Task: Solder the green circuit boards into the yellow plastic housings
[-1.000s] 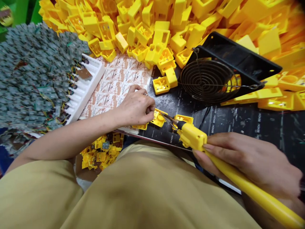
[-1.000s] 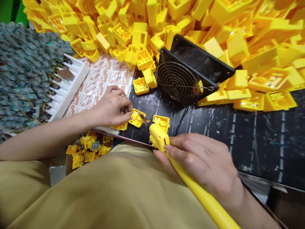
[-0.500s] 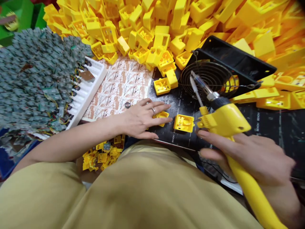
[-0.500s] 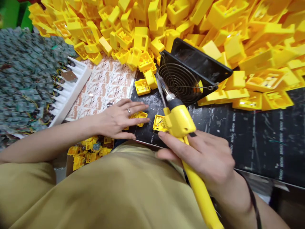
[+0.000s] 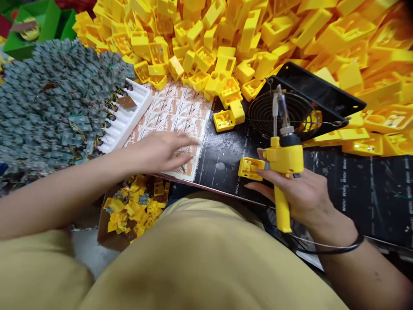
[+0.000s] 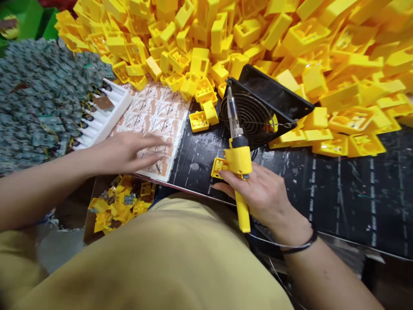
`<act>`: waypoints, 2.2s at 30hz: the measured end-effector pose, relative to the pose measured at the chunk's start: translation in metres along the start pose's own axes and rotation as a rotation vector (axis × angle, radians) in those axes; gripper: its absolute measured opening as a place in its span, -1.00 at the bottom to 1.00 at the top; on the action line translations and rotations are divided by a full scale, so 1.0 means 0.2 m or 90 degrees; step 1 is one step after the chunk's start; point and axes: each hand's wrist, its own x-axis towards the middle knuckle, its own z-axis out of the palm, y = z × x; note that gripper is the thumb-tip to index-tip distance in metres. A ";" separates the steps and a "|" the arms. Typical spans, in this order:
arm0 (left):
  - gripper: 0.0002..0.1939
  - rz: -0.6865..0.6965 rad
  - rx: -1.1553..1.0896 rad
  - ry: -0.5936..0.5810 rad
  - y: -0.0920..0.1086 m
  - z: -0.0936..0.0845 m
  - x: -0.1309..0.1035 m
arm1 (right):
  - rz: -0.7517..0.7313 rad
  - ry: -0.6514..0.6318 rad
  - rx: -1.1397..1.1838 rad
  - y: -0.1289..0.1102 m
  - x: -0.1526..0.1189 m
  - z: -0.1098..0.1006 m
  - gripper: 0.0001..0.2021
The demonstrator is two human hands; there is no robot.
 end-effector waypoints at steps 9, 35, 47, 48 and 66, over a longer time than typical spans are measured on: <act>-0.53 0.064 -0.021 0.251 0.02 0.30 0.67 | 0.083 -0.019 0.058 -0.01 -0.06 0.08 -0.68; -0.44 0.213 0.134 0.244 0.25 0.22 0.20 | 0.119 -0.019 0.064 -0.02 -0.04 0.08 -0.57; -0.17 0.095 0.017 0.202 0.11 0.27 0.14 | 0.121 -0.032 0.196 -0.03 -0.04 0.10 -0.43; -0.15 0.067 0.007 0.209 0.08 0.26 0.13 | 0.133 -0.026 0.207 -0.04 -0.03 0.10 -0.38; -0.38 0.100 -0.113 0.075 0.09 0.30 0.03 | 0.053 -0.019 0.220 -0.06 0.07 0.25 -0.49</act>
